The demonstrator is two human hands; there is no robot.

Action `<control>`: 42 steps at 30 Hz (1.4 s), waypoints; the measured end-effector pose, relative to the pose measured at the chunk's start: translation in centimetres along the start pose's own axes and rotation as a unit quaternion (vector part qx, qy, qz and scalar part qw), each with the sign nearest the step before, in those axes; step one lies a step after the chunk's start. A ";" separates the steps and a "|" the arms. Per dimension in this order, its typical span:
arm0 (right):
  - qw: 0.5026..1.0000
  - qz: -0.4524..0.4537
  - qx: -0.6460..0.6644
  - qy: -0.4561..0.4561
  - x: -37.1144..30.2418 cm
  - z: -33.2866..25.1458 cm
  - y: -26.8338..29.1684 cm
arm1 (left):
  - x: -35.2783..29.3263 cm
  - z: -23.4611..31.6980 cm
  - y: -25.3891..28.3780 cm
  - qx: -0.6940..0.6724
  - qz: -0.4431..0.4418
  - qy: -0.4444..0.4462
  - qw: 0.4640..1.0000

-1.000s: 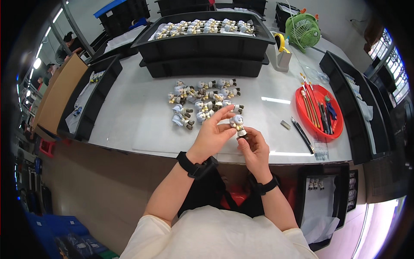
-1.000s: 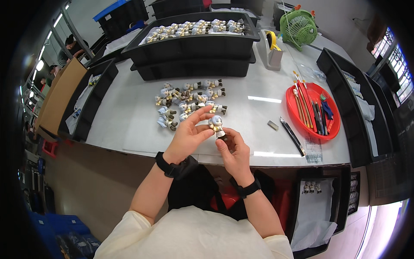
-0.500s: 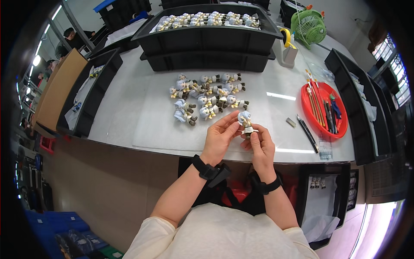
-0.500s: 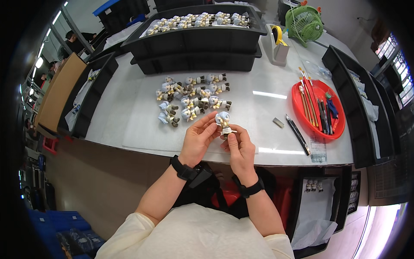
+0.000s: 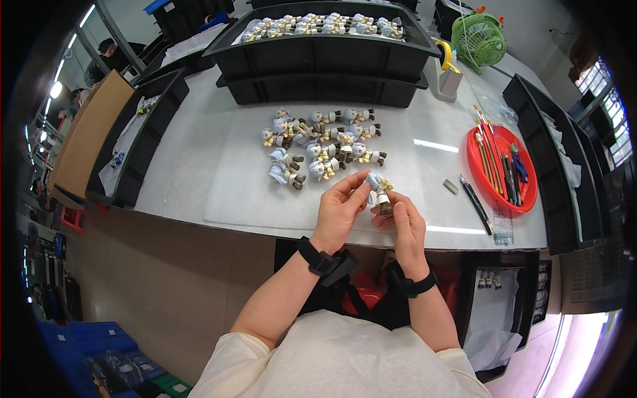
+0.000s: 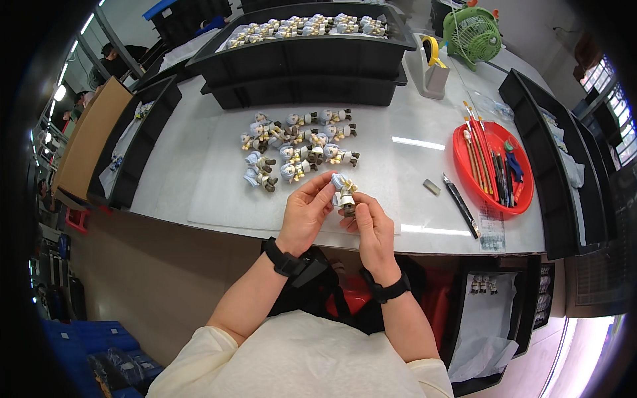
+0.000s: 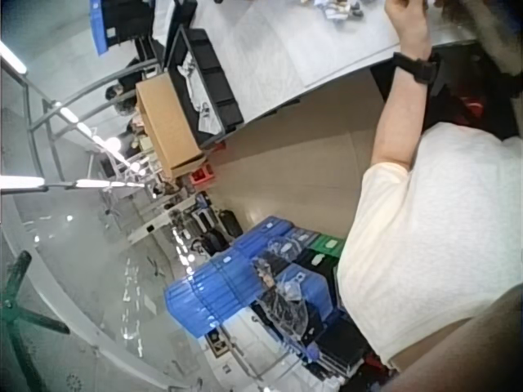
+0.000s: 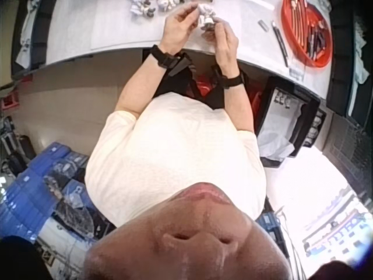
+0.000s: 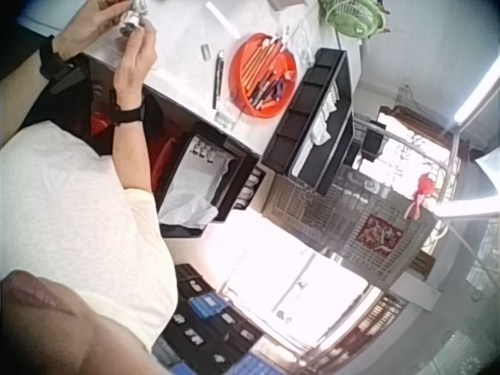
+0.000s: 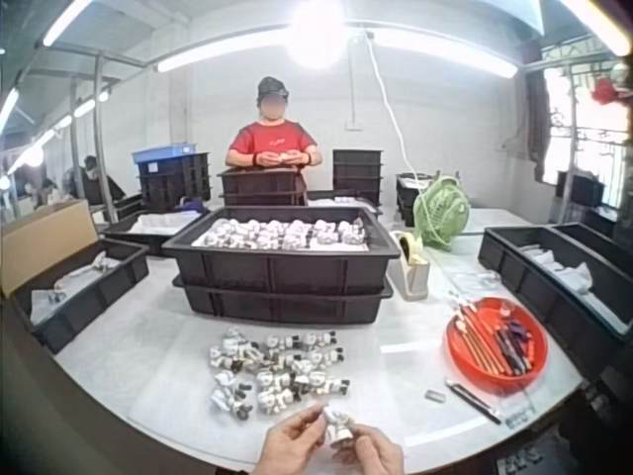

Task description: Assembling small plastic figurines by attaching heads, limbs, and accessories.

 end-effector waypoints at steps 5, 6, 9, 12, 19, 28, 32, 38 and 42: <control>1.000 -0.018 -0.011 0.011 -0.5 -0.4 -0.1 | -0.3 0.1 -0.8 0.000 0.029 -0.006 1.000; 1.000 -0.018 -0.011 0.011 -0.5 -0.4 0.0 | -0.3 0.1 -0.8 -0.004 0.038 -0.014 0.999; 1.000 -0.022 -0.016 0.004 -0.4 -0.3 0.1 | -0.3 0.0 -0.8 -0.002 0.039 -0.016 0.999; 0.999 -0.024 -0.021 0.006 -0.3 -0.3 0.1 | -0.1 0.0 -0.7 -0.008 0.033 -0.015 0.999; 0.999 -0.026 -0.021 0.009 0.3 -0.5 -0.1 | 0.3 0.6 -0.5 -0.002 0.016 -0.001 1.000; 1.000 -0.018 -0.004 -0.001 -0.9 -0.4 0.4 | -0.7 0.0 -1.0 -0.020 0.037 0.011 0.999; 1.000 -0.020 -0.003 0.013 -1.0 -0.7 0.2 | -0.9 0.3 -0.9 -0.036 0.030 0.007 0.999; 0.999 -0.002 -0.002 0.033 -0.4 -0.6 0.2 | -0.3 0.4 -1.2 -0.041 0.022 0.008 0.999; 0.998 0.007 -0.030 0.059 0.0 0.6 0.3 | -0.1 0.4 -1.3 -0.047 0.018 0.004 0.999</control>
Point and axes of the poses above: each hand's wrist, its own x-axis towards the middle knuckle, its own y-axis out of the back of the hand, z = x × y, the point moved 1 cm from there along x, towards the middle knuckle, and after that the axes turned 10 degrees about -x, right-handed, at the moved point
